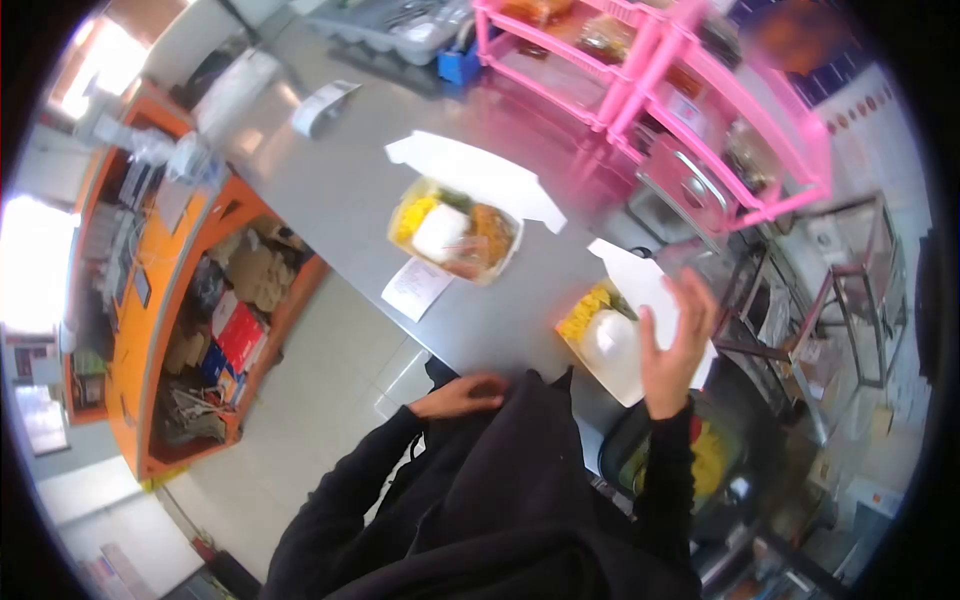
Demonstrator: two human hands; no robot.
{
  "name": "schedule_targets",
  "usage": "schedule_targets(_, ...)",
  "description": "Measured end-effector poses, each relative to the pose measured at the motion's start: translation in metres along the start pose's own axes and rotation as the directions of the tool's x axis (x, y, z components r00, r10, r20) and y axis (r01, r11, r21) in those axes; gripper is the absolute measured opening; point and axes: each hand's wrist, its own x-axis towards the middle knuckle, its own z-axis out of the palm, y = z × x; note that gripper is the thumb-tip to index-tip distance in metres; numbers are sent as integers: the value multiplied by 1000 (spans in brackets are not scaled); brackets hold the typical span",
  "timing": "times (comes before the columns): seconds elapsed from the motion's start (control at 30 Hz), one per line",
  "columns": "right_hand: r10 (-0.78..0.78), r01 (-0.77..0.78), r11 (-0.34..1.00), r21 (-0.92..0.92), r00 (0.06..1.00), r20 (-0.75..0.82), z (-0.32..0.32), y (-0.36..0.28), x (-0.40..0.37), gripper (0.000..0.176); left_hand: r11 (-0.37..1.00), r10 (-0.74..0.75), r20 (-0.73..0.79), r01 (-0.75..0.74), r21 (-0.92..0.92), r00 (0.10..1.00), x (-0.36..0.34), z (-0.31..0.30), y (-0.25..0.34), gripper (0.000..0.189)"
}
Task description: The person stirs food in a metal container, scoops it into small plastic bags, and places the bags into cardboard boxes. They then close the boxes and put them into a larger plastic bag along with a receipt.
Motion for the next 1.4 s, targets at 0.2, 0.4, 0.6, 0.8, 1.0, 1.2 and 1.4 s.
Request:
schedule_targets(0.2,263,-534,649,541,825,499,138,-39,-40,48,733,-528,-378,633,251,761,-104,-19,-26,89)
schedule_targets(0.4,543,-812,185,553,553,632,248,-53,-49,57,469,-792,233,807,-360,564,-185,-99,-85,110)
schedule_targets(0.6,781,-669,128,732,523,342,298,-57,-68,50,549,-768,211,791,-270,605,-274,-189,-113,81)
schedule_targets(0.8,872,-665,109,739,421,250,340,-62,-51,59,611,-743,179,763,-210,645,-326,-228,-144,78)
schedule_targets(1.0,877,-703,194,684,437,200,340,-86,-28,55,670,-688,148,700,-246,711,-365,-211,-158,77)
schedule_targets(1.2,881,-774,278,569,441,170,390,-100,-11,54,657,-664,44,610,-443,746,-403,-205,-182,67)
schedule_targets(1.4,907,-849,320,420,403,124,449,-90,25,52,677,-663,-15,592,-436,748,-406,-274,-159,61)
